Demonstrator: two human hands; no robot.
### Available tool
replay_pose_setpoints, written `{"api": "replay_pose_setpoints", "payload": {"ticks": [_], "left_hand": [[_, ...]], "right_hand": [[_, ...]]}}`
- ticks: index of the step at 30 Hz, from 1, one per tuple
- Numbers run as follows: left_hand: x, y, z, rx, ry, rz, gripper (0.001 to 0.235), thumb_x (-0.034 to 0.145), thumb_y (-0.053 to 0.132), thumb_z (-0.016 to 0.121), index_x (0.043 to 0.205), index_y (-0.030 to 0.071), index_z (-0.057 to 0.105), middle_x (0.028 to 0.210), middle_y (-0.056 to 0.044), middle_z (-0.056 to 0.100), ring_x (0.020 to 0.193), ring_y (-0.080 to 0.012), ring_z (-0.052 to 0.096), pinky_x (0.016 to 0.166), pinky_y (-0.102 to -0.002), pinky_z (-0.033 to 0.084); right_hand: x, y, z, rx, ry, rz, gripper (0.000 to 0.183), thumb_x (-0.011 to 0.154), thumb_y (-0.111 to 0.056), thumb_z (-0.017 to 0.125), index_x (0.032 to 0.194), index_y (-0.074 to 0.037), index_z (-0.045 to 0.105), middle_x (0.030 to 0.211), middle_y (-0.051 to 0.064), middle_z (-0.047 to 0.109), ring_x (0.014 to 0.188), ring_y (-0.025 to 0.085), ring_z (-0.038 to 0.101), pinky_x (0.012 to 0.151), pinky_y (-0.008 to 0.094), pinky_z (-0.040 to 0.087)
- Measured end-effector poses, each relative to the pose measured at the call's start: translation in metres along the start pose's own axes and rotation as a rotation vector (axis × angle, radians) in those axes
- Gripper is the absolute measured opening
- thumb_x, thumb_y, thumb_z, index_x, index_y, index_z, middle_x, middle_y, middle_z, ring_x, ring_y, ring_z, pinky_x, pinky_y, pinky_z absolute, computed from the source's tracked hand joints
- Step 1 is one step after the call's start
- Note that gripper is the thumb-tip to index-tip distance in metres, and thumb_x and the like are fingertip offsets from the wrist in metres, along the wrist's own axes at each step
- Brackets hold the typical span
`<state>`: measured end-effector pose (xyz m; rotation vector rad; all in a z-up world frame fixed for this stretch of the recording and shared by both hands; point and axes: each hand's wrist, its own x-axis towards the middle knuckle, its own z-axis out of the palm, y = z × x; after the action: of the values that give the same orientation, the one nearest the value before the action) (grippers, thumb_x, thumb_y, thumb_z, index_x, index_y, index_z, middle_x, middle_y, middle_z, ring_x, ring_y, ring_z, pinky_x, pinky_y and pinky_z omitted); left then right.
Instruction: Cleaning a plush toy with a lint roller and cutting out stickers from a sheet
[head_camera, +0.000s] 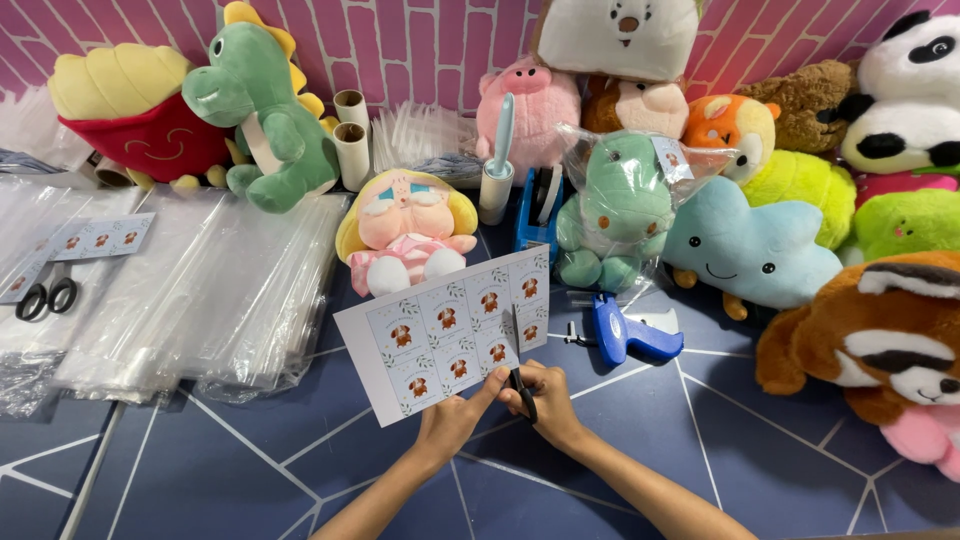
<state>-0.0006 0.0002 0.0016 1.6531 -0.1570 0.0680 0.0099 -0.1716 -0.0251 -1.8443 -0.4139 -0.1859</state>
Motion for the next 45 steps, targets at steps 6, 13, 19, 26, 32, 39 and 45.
{"api": "replay_pose_setpoints", "payload": {"ticks": [6,13,19,26,32,39,45], "left_hand": [[0.000,0.002,0.000,-0.012,0.004,0.030,0.044,0.084,0.033,0.075,0.114,0.002,0.067,0.100,-0.009,0.079,0.090,-0.0199,0.079,0.076,-0.027,0.066],[0.000,-0.005,0.001,0.010,0.016,0.068,0.047,0.085,0.034,0.075,0.118,0.002,0.064,0.102,-0.009,0.079,0.090,-0.0199,0.079,0.074,-0.026,0.065],[0.000,-0.005,0.001,0.001,0.022,-0.014,0.056,0.083,0.037,0.075,0.126,0.004,0.060,0.111,-0.010,0.077,0.100,-0.0213,0.077,0.083,-0.030,0.064],[0.004,0.013,-0.011,-0.053,0.043,-0.072,0.031,0.087,0.027,0.072,0.104,0.001,0.075,0.087,-0.006,0.080,0.076,-0.0139,0.074,0.066,-0.023,0.057],[0.019,0.012,-0.028,-0.210,0.257,-0.003,0.031,0.093,0.025,0.069,0.070,0.006,0.059,0.059,0.000,0.058,0.056,-0.0091,0.053,0.068,-0.027,0.047],[0.025,0.002,-0.036,-0.164,0.327,0.060,0.024,0.093,0.024,0.064,0.077,0.008,0.061,0.056,0.007,0.039,0.049,-0.0049,0.028,0.043,-0.023,0.022],[0.019,0.008,-0.030,-0.078,0.177,0.000,0.043,0.093,0.019,0.066,0.054,0.008,0.053,0.047,0.005,0.043,0.042,-0.0049,0.028,0.040,-0.025,0.022]], "right_hand": [[0.000,0.001,-0.001,-0.012,0.004,0.002,0.050,0.079,-0.054,0.074,0.056,-0.010,0.066,0.045,-0.002,0.056,0.056,0.010,0.045,0.050,0.025,0.038],[0.000,0.001,0.000,-0.020,0.003,-0.006,0.051,0.080,-0.056,0.072,0.056,-0.011,0.067,0.045,-0.003,0.055,0.056,0.010,0.044,0.050,0.025,0.037],[0.000,-0.001,0.000,-0.026,0.004,-0.006,0.051,0.079,-0.055,0.073,0.056,-0.011,0.066,0.044,-0.003,0.056,0.055,0.010,0.045,0.050,0.025,0.037],[0.005,-0.015,0.000,0.157,-0.076,0.199,0.045,0.075,-0.045,0.082,0.063,-0.004,0.067,0.055,0.003,0.061,0.050,0.011,0.053,0.049,0.024,0.041],[0.009,-0.018,0.002,-0.004,-0.146,0.173,0.046,0.071,-0.050,0.082,0.062,-0.007,0.071,0.048,0.001,0.061,0.050,0.011,0.047,0.050,0.025,0.036],[0.010,-0.027,-0.003,0.167,0.006,0.143,0.052,0.080,-0.058,0.071,0.075,-0.006,0.068,0.065,0.004,0.066,0.060,0.013,0.055,0.059,0.027,0.041],[0.023,-0.018,-0.024,0.363,0.185,0.106,0.069,0.085,-0.066,0.060,0.102,0.001,0.064,0.089,0.012,0.068,0.071,0.015,0.055,0.068,0.027,0.047]]}}
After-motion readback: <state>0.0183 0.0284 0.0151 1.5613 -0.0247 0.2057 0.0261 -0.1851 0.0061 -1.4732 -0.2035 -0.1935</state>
